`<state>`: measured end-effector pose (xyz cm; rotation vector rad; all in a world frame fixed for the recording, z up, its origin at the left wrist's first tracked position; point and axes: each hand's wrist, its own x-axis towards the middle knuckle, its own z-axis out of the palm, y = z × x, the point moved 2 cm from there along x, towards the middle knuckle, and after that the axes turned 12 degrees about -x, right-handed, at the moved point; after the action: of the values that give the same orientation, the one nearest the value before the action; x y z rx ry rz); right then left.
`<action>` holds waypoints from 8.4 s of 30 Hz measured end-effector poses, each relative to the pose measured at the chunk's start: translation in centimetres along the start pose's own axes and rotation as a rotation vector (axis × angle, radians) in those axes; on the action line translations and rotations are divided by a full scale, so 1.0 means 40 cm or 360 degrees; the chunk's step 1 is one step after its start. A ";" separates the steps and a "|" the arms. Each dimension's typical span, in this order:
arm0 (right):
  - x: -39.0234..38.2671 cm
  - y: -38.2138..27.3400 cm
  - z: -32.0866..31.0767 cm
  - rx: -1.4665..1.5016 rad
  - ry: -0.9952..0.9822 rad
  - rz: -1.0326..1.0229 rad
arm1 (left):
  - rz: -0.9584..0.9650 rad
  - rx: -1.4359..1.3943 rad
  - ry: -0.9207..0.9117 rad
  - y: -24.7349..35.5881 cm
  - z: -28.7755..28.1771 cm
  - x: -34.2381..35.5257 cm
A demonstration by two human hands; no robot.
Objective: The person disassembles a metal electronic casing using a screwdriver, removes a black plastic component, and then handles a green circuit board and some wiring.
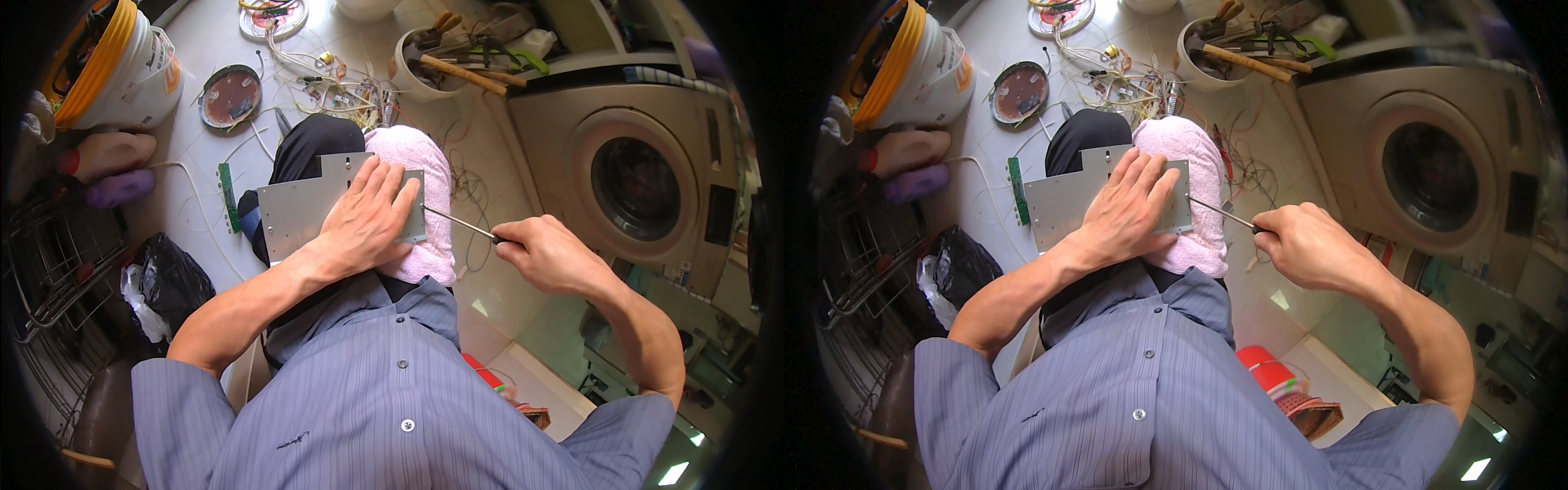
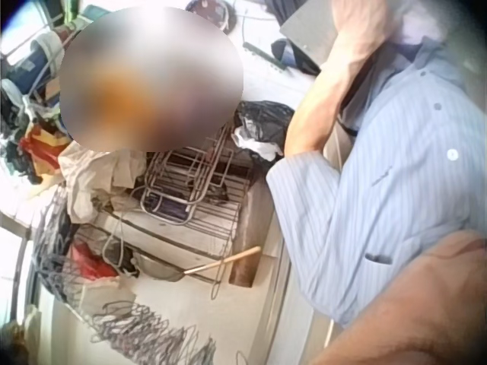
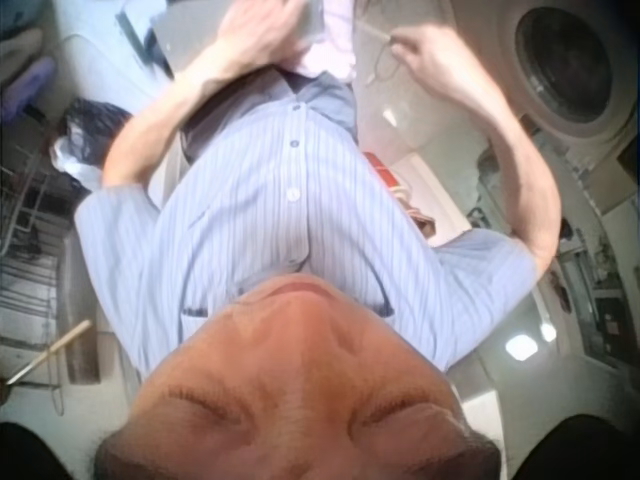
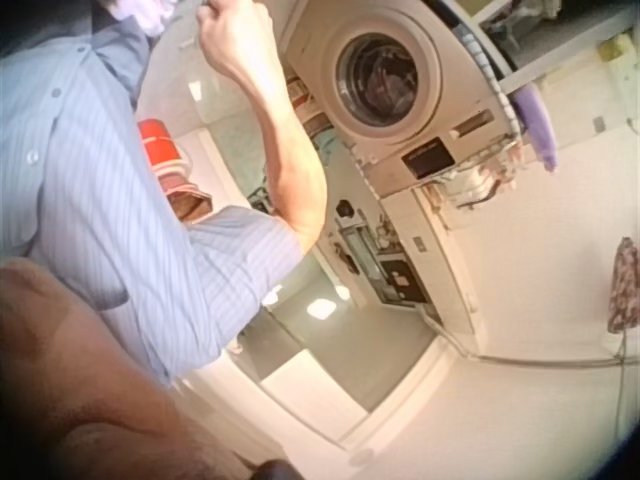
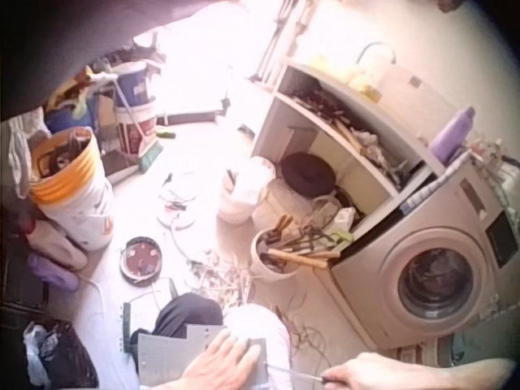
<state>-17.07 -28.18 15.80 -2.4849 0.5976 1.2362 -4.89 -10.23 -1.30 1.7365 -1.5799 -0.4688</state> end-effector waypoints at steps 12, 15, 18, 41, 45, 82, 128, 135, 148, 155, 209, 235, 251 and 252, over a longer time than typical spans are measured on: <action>-0.001 -0.070 -0.009 -0.1775 0.0607 -0.0669 | 0.0087 -0.0011 0.0025 -0.009 -0.007 0.000; -0.015 -0.072 -0.001 -0.1567 0.0655 -0.0542 | 0.0068 -0.0027 0.0049 -0.004 -0.011 0.005; -0.035 -0.085 -0.002 -0.1313 0.0721 -0.0444 | 0.0030 -0.0050 0.0021 -0.001 -0.018 0.006; -0.091 0.001 0.068 -0.0324 0.1084 -0.0507 | -0.1154 -0.0679 -0.1461 -0.078 -0.157 0.204; -0.085 -0.020 0.085 -0.0490 0.1324 -0.0546 | -0.1296 -0.1014 -0.1074 -0.079 -0.216 0.145; 0.214 0.117 0.148 0.1603 -0.0044 -0.0537 | -0.0957 -0.1437 0.1168 -0.030 -0.003 -0.072; 0.224 0.063 0.085 -0.0327 0.1478 -0.1068 | -0.1543 -0.2633 0.0504 0.111 0.015 0.022; 0.242 0.082 0.099 0.0069 0.1344 -0.1127 | -0.1277 -0.3328 0.1022 0.043 0.112 0.081; 0.255 0.085 0.130 -0.0246 0.1403 -0.0907 | -0.1185 -0.3223 0.1110 0.025 0.114 0.066; 0.238 0.098 0.107 0.0500 0.0953 -0.0797 | -0.1186 -0.3320 0.1030 0.018 0.106 0.067; 0.214 0.016 0.080 -0.0562 0.1373 -0.0981 | -0.0603 -0.0195 0.1062 -0.076 -0.071 -0.086; 0.223 0.121 0.103 0.1991 -0.0542 -0.0298 | 0.0194 0.0003 0.0365 -0.009 -0.008 0.078; 0.261 0.089 0.085 0.1813 -0.0632 -0.0225 | -0.0837 -0.0090 0.0703 -0.055 -0.110 -0.041; 0.260 0.082 0.085 0.1799 -0.0619 -0.0212 | -0.0846 -0.0094 0.0735 -0.057 -0.101 -0.047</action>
<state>-15.34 -31.95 5.16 -1.2898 0.7241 0.8933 -0.82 -7.40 -0.64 2.0344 -0.7725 -0.3239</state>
